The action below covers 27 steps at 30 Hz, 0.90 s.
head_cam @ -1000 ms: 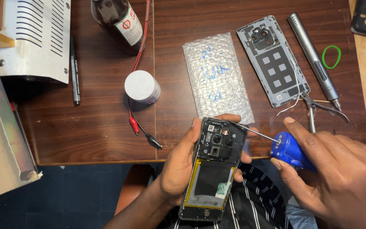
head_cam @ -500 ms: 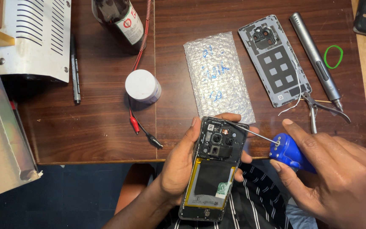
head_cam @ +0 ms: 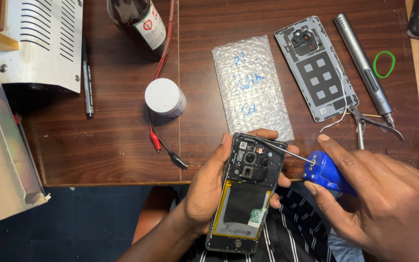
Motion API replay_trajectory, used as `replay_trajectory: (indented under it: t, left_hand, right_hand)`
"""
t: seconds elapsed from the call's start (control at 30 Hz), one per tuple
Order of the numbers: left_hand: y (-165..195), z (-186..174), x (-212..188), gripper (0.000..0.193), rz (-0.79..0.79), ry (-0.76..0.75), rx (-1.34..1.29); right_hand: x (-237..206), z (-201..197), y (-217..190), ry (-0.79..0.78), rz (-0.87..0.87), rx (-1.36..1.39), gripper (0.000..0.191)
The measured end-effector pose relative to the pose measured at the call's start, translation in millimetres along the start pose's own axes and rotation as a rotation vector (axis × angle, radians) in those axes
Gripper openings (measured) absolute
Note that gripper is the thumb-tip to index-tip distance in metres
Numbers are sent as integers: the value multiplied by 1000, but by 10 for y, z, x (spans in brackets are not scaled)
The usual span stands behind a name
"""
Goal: The person holds a disassembled smartphone in one hand and uses a blue electric screwdriver to unscrew screws from its frame, repositioning the phone repeatedly to reach different screws. The phone's back cover and mid-frame lie on the workbench beside a bottle of liquid, pliers, and a marker.
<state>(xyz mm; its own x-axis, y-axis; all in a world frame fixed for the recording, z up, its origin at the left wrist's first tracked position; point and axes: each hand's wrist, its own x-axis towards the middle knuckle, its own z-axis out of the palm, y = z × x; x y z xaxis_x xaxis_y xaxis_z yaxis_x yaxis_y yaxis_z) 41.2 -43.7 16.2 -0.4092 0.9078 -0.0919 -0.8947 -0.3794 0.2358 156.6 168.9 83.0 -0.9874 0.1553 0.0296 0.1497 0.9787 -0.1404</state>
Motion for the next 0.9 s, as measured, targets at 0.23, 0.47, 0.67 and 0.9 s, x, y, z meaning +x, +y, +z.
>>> replay_trajectory:
  t: [0.23, 0.47, 0.67, 0.9]
  left_hand:
    - [-1, -5, 3, 75, -17, 52, -9]
    - [2, -15, -5, 75, -7, 1, 16]
    - [2, -13, 0, 75, -1, 15, 42]
    - [-3, -18, 5, 72, -2, -28, -27]
  right_hand:
    - [28, -13, -17, -12, -7, -18, 65]
    - [33, -24, -26, -41, 11, -31, 66]
    - [51, -22, -19, -24, -30, -28, 66]
    - [35, -15, -26, -23, -26, -18, 66]
